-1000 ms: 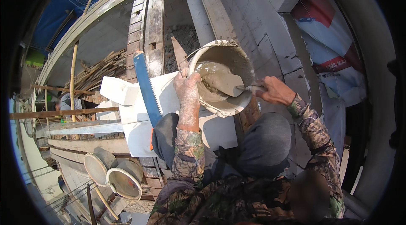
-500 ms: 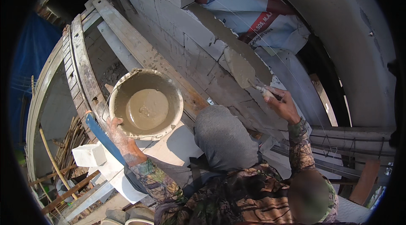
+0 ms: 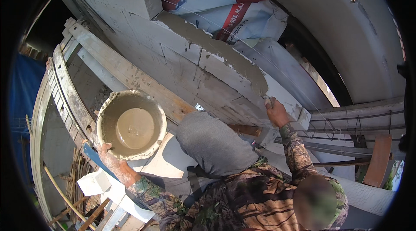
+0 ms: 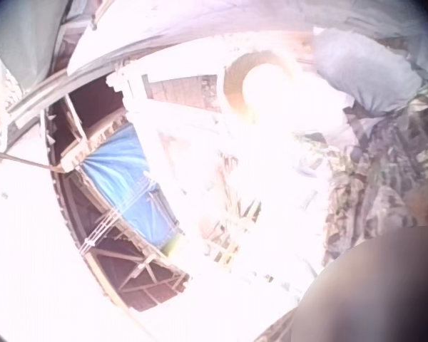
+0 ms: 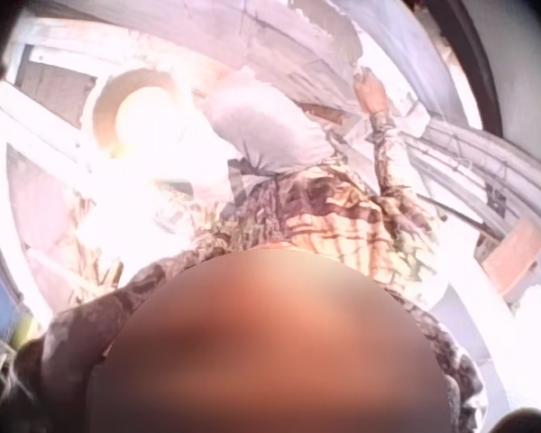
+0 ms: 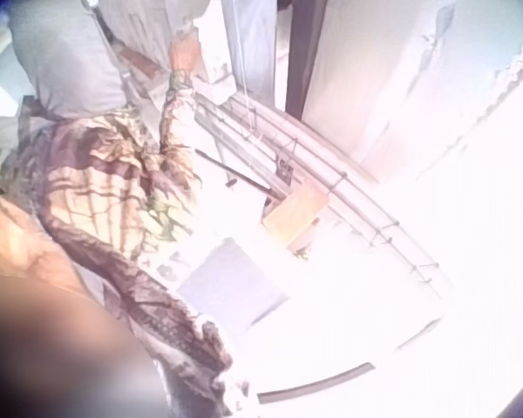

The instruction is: The person scoops mortar from a bucket with a trowel and applies it to a wall surface. They then place a white insulation panel onto the mortar and tap it into place with a hammer. The person repeats the mortar application process on another section of the wall.

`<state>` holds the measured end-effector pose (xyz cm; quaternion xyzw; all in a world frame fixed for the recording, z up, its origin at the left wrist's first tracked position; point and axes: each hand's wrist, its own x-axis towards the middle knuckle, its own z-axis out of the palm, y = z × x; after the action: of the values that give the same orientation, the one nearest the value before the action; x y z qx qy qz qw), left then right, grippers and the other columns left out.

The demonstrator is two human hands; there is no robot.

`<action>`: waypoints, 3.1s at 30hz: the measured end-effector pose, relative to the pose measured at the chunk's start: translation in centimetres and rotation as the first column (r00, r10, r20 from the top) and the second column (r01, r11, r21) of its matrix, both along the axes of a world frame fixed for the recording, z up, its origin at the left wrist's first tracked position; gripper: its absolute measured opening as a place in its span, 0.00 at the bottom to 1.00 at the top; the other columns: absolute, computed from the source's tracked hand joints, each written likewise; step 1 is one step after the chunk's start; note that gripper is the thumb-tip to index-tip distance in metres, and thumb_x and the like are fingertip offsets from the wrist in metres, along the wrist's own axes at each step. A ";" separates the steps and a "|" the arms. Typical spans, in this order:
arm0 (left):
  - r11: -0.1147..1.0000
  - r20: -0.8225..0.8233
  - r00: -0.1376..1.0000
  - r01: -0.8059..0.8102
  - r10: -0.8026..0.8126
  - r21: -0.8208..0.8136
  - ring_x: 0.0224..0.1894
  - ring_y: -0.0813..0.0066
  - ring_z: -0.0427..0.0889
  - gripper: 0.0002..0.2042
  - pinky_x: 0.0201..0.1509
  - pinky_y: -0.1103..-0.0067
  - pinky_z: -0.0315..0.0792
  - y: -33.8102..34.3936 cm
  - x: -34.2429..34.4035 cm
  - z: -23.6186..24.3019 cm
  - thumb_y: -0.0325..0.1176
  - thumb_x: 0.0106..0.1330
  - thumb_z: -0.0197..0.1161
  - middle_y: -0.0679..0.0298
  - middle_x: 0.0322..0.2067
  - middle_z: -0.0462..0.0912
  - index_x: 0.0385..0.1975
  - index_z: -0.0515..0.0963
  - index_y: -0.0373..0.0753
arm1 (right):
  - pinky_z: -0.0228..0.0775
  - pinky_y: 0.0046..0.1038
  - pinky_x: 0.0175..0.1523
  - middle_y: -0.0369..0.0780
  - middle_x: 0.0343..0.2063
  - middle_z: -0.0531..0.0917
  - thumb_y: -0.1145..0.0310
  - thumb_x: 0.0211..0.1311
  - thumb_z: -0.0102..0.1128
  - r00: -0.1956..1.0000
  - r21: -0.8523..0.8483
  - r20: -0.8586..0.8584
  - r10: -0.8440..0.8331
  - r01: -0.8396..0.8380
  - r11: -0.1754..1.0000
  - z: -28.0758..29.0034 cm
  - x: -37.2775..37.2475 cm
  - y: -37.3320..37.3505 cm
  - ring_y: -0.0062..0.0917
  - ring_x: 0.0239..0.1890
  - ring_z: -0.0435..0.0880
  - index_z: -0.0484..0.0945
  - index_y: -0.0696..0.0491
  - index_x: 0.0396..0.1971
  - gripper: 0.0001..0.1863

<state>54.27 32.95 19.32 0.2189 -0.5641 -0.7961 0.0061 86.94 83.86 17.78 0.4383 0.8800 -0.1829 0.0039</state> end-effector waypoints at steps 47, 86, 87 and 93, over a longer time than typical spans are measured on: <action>0.999 0.041 0.999 0.007 -0.008 0.032 0.51 0.52 0.79 0.31 0.57 0.62 0.76 -2.5 -1.6 -1.0 0.29 0.46 0.62 0.50 0.50 0.78 0.57 0.73 0.28 | 0.79 0.43 0.48 0.53 0.38 0.88 0.59 0.60 0.63 0.561 -0.443 -0.542 0.625 -0.823 0.355 4.3 -25.0 -11.5 0.46 0.44 0.88 0.84 0.60 0.51 0.24; 0.973 0.091 0.994 0.032 -0.054 0.227 0.48 0.51 0.83 0.30 0.55 0.62 0.81 -4.7 -2.2 -2.3 0.26 0.47 0.60 0.49 0.48 0.82 0.55 0.75 0.27 | 0.76 0.31 0.21 0.44 0.30 0.80 0.53 0.77 0.52 0.867 -0.693 -0.251 -0.430 0.149 0.705 1.0 -9.9 -4.8 0.28 0.21 0.83 0.66 0.69 0.64 0.33; 0.962 0.098 0.994 0.015 -0.043 0.274 0.47 0.51 0.83 0.29 0.54 0.62 0.81 -4.3 -1.9 -2.4 0.26 0.47 0.60 0.49 0.48 0.82 0.55 0.75 0.26 | 0.76 0.31 0.21 0.44 0.30 0.80 0.54 0.77 0.52 0.888 -0.684 -0.244 -0.390 0.128 0.718 0.2 -11.9 -4.5 0.29 0.20 0.83 0.68 0.69 0.63 0.31; 0.984 0.019 0.999 -0.032 0.029 0.174 0.47 0.52 0.83 0.24 0.55 0.62 0.80 -3.7 -1.3 -2.8 0.26 0.47 0.57 0.49 0.45 0.82 0.49 0.77 0.26 | 0.78 0.34 0.22 0.48 0.32 0.82 0.58 0.75 0.55 0.912 -0.501 -0.398 -0.099 -0.125 0.856 -5.3 -26.6 -2.8 0.34 0.21 0.85 0.75 0.69 0.49 0.23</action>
<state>52.95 29.27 16.56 0.2339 -0.4890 -0.8404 -0.0057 60.31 81.11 12.44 0.3666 0.7824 -0.4996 -0.0621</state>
